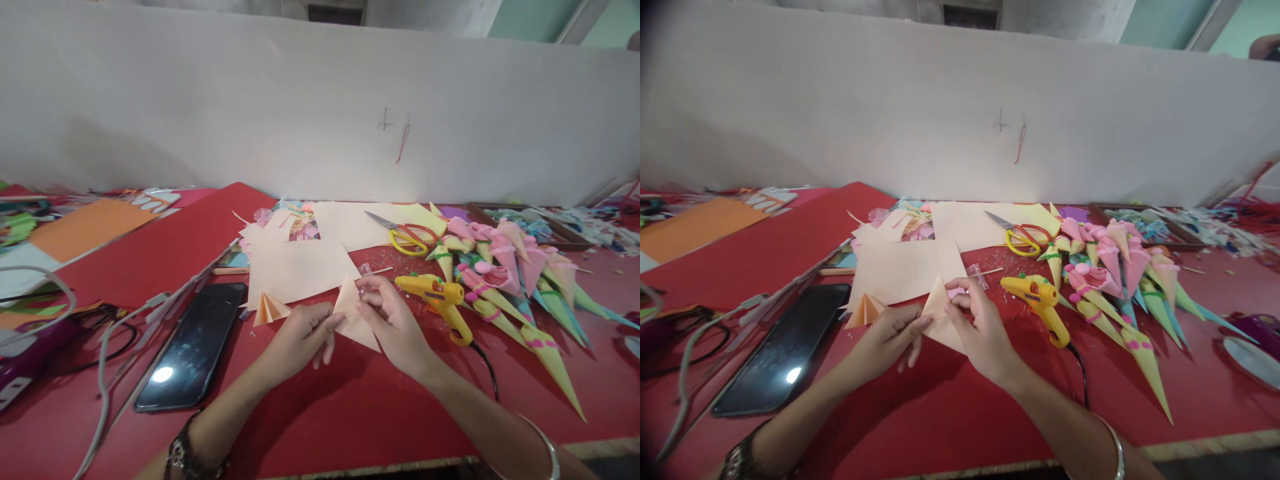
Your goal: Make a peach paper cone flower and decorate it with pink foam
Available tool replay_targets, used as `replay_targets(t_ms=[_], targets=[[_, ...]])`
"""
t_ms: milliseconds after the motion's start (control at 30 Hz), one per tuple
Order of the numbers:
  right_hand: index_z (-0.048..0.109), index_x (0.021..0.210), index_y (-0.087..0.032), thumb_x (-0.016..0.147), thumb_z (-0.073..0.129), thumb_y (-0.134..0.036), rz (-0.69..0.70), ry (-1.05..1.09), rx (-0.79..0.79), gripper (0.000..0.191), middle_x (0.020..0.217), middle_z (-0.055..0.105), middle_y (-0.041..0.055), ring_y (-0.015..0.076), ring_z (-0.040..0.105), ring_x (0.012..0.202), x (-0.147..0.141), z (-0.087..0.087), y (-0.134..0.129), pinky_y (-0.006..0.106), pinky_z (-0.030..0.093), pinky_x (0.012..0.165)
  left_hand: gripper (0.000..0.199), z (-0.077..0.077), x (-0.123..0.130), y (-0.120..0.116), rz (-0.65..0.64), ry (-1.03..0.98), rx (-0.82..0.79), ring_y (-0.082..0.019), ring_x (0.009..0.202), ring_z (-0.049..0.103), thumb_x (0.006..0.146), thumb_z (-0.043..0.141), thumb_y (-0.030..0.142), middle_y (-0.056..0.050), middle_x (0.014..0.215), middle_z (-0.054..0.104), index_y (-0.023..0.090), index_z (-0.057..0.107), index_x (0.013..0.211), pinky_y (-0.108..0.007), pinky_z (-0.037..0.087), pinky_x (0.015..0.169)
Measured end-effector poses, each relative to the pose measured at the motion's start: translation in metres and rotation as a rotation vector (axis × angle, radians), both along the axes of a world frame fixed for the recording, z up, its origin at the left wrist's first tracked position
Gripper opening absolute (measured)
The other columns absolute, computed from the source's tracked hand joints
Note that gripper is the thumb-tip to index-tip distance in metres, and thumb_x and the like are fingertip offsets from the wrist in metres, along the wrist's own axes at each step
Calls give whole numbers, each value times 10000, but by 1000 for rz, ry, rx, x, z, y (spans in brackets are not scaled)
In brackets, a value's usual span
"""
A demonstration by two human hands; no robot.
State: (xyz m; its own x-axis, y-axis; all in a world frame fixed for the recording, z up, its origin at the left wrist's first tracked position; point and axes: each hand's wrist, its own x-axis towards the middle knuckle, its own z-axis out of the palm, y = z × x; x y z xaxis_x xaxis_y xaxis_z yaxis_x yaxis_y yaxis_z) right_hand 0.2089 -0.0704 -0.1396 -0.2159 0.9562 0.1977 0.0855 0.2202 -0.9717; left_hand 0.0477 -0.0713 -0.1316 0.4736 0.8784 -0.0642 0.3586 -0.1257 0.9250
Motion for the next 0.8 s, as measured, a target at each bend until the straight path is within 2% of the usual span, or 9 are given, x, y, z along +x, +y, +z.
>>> replay_targets(t_ms=[167, 367, 533, 600, 667, 800], targets=[[423, 1003, -222, 825, 440, -261, -33, -66, 45, 183, 630, 488, -38, 103, 471, 552, 2, 1, 0, 214, 352, 514, 345, 4, 0, 0, -30, 22, 36, -54, 346, 414, 866, 331, 337, 48, 415, 486, 166, 387, 571, -156, 313, 396], [438, 930, -215, 825, 450, -254, 50, -146, 104, 113, 642, 519, -31, 114, 527, 599, 1, 0, -3, 217, 385, 555, 335, 1, 0, 2, -59, 53, 125, -57, 434, 356, 858, 370, 359, 63, 470, 392, 151, 414, 598, -171, 278, 439], [457, 882, -214, 809, 466, -216, -15, -157, 230, 74, 692, 521, -21, 113, 534, 636, 1, 0, -5, 213, 414, 583, 327, -1, 0, 2, -75, -76, -25, -53, 420, 270, 854, 361, 393, 77, 469, 307, 153, 419, 640, -171, 218, 398], [490, 859, -211, 811, 431, -160, 37, -179, 294, 92, 737, 553, -8, 113, 539, 671, 2, 1, -5, 215, 421, 612, 302, -1, -1, 2, -66, -136, -67, -53, 400, 259, 849, 367, 394, 85, 450, 302, 151, 450, 691, -171, 207, 387], [523, 853, -208, 803, 370, -84, 106, -193, 350, 203, 771, 575, 2, 112, 539, 694, 4, 2, -4, 220, 422, 633, 282, -1, -2, 3, -51, -183, -92, -50, 375, 246, 841, 377, 399, 93, 433, 303, 152, 466, 740, -171, 192, 375], [555, 868, -213, 782, 347, -28, 167, -178, 406, 291, 804, 577, 14, 125, 542, 766, 4, 3, -3, 246, 427, 683, 304, -3, -6, 4, -4, -201, -145, -46, 349, 239, 837, 363, 424, 99, 406, 309, 161, 447, 711, -169, 186, 365]])
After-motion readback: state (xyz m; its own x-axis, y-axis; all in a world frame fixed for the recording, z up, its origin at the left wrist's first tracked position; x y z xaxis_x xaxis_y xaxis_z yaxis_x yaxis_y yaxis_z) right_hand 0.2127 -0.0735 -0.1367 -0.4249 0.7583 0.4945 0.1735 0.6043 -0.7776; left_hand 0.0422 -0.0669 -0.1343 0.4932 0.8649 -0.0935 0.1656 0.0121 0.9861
